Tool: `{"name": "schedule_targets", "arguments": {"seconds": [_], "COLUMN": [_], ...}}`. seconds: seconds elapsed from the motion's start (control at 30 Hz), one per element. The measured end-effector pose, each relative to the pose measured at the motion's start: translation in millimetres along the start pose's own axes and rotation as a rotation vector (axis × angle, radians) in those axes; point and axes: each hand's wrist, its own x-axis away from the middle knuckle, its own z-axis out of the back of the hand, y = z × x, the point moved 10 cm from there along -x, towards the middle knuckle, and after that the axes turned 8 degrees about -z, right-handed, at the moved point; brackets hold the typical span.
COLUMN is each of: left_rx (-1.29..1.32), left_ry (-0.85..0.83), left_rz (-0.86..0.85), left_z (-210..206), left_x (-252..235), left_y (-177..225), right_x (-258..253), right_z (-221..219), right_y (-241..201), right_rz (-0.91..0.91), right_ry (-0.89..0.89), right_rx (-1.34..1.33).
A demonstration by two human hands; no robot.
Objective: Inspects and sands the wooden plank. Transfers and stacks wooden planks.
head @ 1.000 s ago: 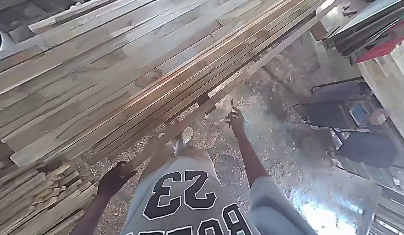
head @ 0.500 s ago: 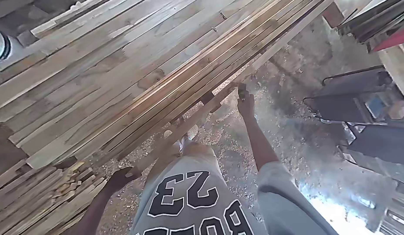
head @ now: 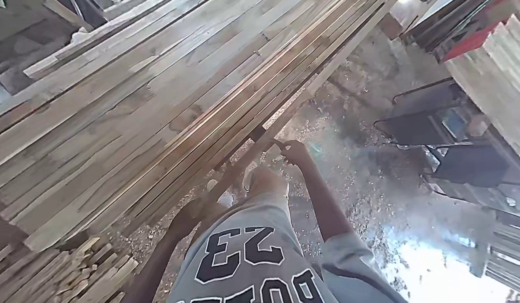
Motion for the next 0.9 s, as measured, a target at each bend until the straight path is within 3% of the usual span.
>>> {"name": "schedule_targets", "arguments": {"seconds": [0.13,0.33,0.47,0.57,0.63,0.7,0.8,0.9], "left_rx": [-0.059,0.016,0.091,0.08,0.008,-0.161,-0.366,-0.378], "left_ry": [0.069,0.014,-0.102,-0.169,-0.105,-0.055,-0.048,-0.03], "left_rz": [-0.104,-0.029,0.041,0.131,0.151,0.189,0.287,0.306], "left_z": [-9,-13,-19,-30,-29,-26,-30,-32], "left_x": [-67,-152,-175,-177,-178,-176,-161,-157], "left_y": [83,153,179,175,169,171,180,182], "right_x": [-37,-124,-147,-132,-130,-146,-159,-134], "right_z": [67,193,207,216,237,251,221,176], "right_y": [46,16,4,16,21,24,21,10], "right_rz": [0.028,0.23,0.15,0.097,0.101,0.133,0.115,0.18], "right_ry": [0.146,0.466,0.37,0.228,0.21,0.232,0.159,0.0], "right_rx": [-0.369,-0.036,0.291,0.48,0.393,0.141,-0.226,-0.297]}}
